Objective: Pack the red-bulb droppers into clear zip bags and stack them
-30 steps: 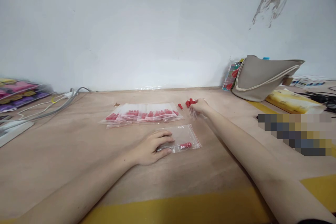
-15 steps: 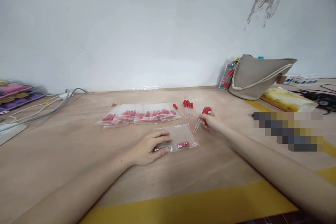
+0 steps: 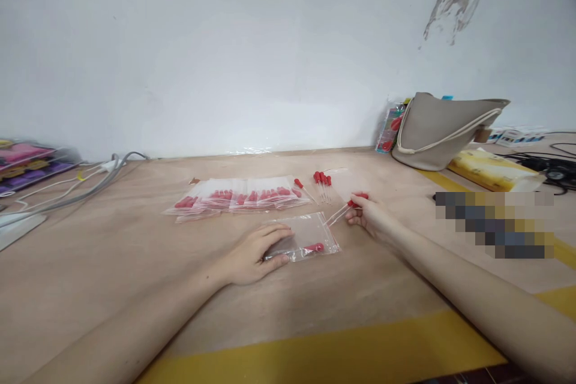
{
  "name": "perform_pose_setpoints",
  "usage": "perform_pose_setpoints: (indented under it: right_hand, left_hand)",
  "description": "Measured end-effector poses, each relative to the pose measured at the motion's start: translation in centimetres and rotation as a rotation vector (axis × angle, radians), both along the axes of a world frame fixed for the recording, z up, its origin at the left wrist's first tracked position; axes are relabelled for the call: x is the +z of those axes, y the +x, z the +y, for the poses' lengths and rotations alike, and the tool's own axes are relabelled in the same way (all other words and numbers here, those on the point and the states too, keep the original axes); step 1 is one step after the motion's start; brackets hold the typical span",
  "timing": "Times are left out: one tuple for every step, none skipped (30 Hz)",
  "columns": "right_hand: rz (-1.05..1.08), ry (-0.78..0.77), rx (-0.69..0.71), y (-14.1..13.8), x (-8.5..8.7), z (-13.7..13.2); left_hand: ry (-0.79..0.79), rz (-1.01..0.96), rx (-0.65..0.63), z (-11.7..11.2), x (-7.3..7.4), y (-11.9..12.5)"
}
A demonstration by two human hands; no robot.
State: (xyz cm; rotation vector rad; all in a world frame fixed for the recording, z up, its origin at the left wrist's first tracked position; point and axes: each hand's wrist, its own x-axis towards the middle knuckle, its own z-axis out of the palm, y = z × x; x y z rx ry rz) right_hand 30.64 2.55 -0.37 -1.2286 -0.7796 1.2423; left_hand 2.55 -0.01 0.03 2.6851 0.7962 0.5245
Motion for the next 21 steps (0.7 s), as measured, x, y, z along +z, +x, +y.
perform_pose_setpoints:
  right_hand:
    - [0.005, -0.012, -0.014, 0.4, 0.0, 0.1]
    - [0.004, -0.032, -0.017, 0.8, 0.0, 0.2]
    - [-0.003, -0.057, -0.012, 1.1, 0.0, 0.3]
    - [-0.018, -0.081, -0.007, 1.2, -0.1, 0.3]
    - [-0.038, -0.099, -0.005, 1.4, -0.1, 0.3]
    - [-0.059, -0.111, -0.009, 1.4, -0.1, 0.3]
    - [-0.078, -0.117, -0.016, 1.5, -0.1, 0.3]
    - [-0.091, -0.123, -0.023, 1.5, 0.0, 0.3]
    - [-0.100, -0.131, -0.028, 1.6, 0.0, 0.3]
    - [-0.103, -0.142, -0.031, 1.6, 0.0, 0.3]
    - [-0.104, -0.154, -0.030, 1.7, 0.1, 0.3]
    - [-0.105, -0.162, -0.027, 1.8, 0.1, 0.4]
    - [-0.107, -0.167, -0.025, 1.9, 0.1, 0.4]
    - [-0.108, -0.168, -0.023, 1.9, 0.1, 0.4]
    - [-0.109, -0.166, -0.019, 2.0, 0.0, 0.4]
    - [-0.106, -0.160, -0.016, 2.0, 0.0, 0.4]
    - [-0.104, -0.152, -0.014, 1.9, 0.0, 0.3]
    - [-0.099, -0.144, -0.010, 1.8, 0.0, 0.3]
    - [-0.095, -0.136, -0.003, 1.7, 0.0, 0.2]
    - [-0.093, -0.130, 0.007, 1.4, 0.0, 0.1]
    - [-0.094, -0.128, 0.017, 1.2, 0.1, -0.1]
  left_hand:
    - [-0.001, 0.002, 0.001, 0.0, 0.0, 0.0]
    - [0.000, 0.003, 0.002, 0.0, -0.1, 0.0]
    - [0.000, 0.004, 0.004, 0.0, -0.1, 0.0]
    - [0.000, 0.005, 0.005, 0.0, -0.1, 0.0]
    - [0.000, 0.005, 0.004, 0.0, -0.1, 0.0]
    - [0.001, 0.002, 0.001, 0.0, -0.1, 0.0]
    - [0.002, -0.002, -0.004, 0.0, -0.1, 0.0]
    - [0.003, -0.005, -0.008, 0.0, -0.1, 0.0]
    - [0.004, -0.007, -0.011, 0.0, -0.1, 0.0]
    - [0.005, -0.007, -0.012, 0.0, -0.1, 0.0]
    - [0.007, -0.008, -0.011, 0.0, -0.1, 0.0]
    - [0.009, -0.008, -0.008, 0.0, -0.1, 0.0]
    - [0.011, -0.008, -0.007, 0.0, -0.1, 0.0]
    - [0.011, -0.008, -0.006, 0.0, -0.1, 0.0]
    - [0.011, -0.008, -0.007, 0.0, -0.1, 0.0]
    - [0.010, -0.007, -0.007, 0.0, -0.1, 0.0]
    - [0.009, -0.007, -0.008, 0.0, -0.1, 0.0]
    - [0.008, -0.006, -0.006, 0.0, -0.1, 0.0]
    - [0.007, -0.005, -0.003, -0.1, -0.1, 0.0]
    - [0.006, -0.004, -0.001, -0.1, -0.1, 0.0]
    - [0.005, -0.004, 0.001, -0.1, -0.1, -0.1]
